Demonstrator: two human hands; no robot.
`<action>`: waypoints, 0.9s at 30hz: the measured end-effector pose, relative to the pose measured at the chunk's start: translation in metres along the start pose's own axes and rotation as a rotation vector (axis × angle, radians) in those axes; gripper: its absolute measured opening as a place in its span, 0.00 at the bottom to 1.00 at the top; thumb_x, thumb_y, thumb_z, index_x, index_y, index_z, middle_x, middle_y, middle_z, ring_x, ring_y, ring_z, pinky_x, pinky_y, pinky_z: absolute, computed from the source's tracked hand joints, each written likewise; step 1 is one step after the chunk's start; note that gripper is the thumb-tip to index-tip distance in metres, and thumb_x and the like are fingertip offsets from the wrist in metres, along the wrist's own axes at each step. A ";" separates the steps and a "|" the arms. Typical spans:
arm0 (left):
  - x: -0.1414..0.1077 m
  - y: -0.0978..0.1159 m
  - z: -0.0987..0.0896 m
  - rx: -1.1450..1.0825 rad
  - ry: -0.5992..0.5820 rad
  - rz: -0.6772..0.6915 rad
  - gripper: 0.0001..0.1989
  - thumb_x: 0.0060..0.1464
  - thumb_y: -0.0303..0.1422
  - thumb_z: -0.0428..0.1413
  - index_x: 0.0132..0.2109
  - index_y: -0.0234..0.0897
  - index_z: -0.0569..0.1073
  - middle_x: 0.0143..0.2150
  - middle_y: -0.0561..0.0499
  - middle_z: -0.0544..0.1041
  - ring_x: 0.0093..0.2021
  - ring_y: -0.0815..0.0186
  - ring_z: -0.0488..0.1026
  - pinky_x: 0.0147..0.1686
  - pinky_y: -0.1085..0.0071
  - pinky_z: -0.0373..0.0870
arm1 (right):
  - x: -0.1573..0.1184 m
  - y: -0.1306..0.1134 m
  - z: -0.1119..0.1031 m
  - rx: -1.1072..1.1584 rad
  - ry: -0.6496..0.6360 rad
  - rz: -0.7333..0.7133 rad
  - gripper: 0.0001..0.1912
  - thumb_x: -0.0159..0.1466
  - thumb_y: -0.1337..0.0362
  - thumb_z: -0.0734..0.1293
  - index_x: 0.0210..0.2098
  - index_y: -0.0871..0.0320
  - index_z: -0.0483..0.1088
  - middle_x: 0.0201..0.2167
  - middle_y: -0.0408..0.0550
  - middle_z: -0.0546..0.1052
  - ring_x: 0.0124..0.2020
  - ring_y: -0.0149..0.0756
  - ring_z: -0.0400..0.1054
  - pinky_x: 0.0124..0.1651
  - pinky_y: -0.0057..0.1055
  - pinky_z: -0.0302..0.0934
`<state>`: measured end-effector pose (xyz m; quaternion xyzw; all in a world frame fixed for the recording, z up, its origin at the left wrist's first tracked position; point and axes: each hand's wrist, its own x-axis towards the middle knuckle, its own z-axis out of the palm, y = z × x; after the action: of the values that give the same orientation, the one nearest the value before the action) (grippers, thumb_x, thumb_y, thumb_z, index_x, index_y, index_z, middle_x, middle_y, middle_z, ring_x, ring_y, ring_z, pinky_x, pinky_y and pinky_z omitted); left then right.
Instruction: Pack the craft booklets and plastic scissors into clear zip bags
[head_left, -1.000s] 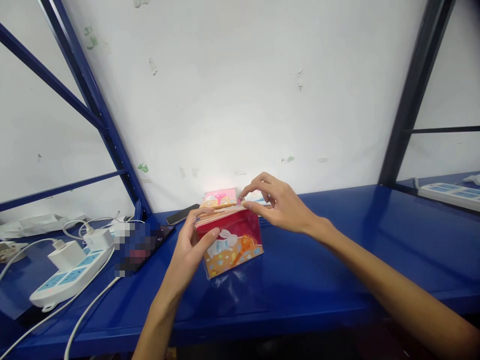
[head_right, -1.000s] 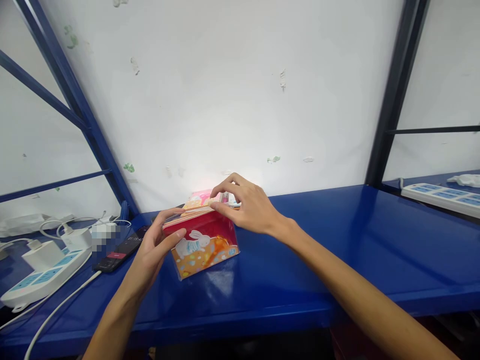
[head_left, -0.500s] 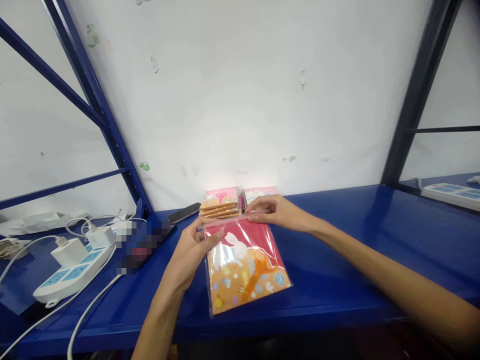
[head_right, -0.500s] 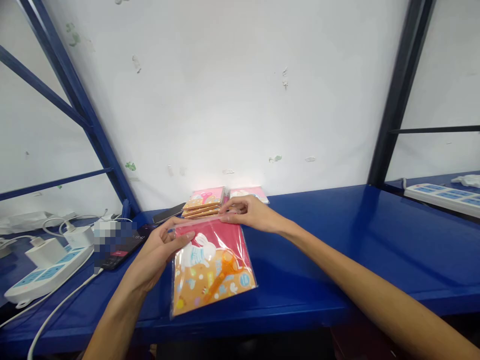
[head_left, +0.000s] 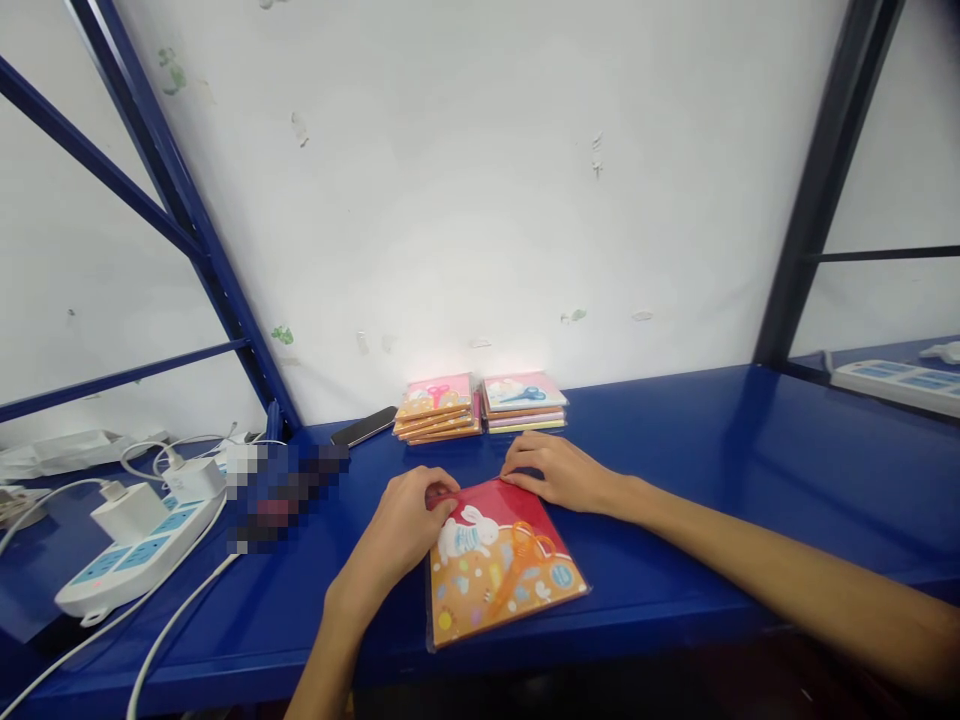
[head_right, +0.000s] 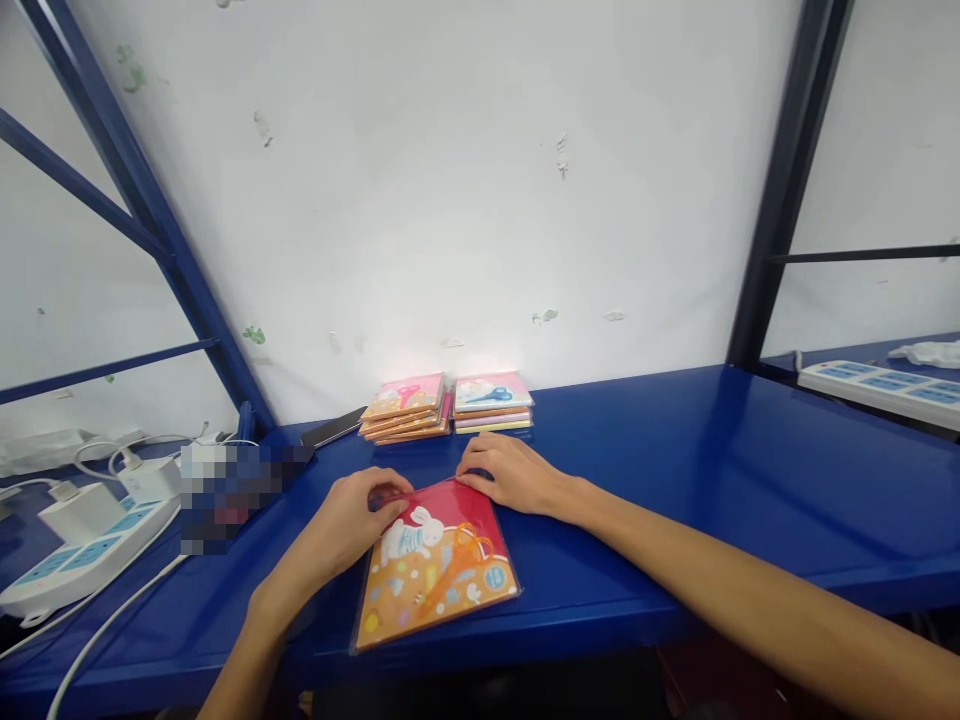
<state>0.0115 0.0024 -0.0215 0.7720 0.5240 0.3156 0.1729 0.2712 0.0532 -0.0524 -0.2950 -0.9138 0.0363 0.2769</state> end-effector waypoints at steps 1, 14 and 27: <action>0.000 0.000 0.001 0.006 -0.003 0.020 0.09 0.51 0.30 0.58 0.36 0.43 0.83 0.37 0.46 0.83 0.39 0.54 0.77 0.41 0.62 0.68 | -0.001 -0.001 -0.002 -0.002 -0.008 -0.016 0.13 0.73 0.61 0.62 0.44 0.58 0.79 0.43 0.53 0.79 0.47 0.42 0.72 0.52 0.38 0.64; -0.006 0.012 0.017 0.246 -0.123 0.212 0.21 0.62 0.25 0.45 0.50 0.40 0.81 0.46 0.43 0.78 0.48 0.54 0.73 0.50 0.60 0.67 | 0.004 -0.025 -0.010 0.003 -0.054 -0.005 0.17 0.74 0.61 0.57 0.43 0.59 0.77 0.39 0.53 0.80 0.41 0.42 0.72 0.47 0.37 0.63; -0.014 0.018 0.009 0.315 -0.179 0.173 0.18 0.61 0.25 0.47 0.50 0.37 0.78 0.46 0.42 0.76 0.48 0.54 0.73 0.50 0.59 0.66 | 0.006 -0.032 -0.012 0.047 -0.072 0.018 0.21 0.75 0.58 0.56 0.41 0.61 0.78 0.39 0.54 0.81 0.40 0.43 0.73 0.47 0.38 0.63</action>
<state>0.0263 -0.0167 -0.0218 0.8566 0.4811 0.1734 0.0680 0.2565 0.0294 -0.0322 -0.2950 -0.9194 0.0710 0.2502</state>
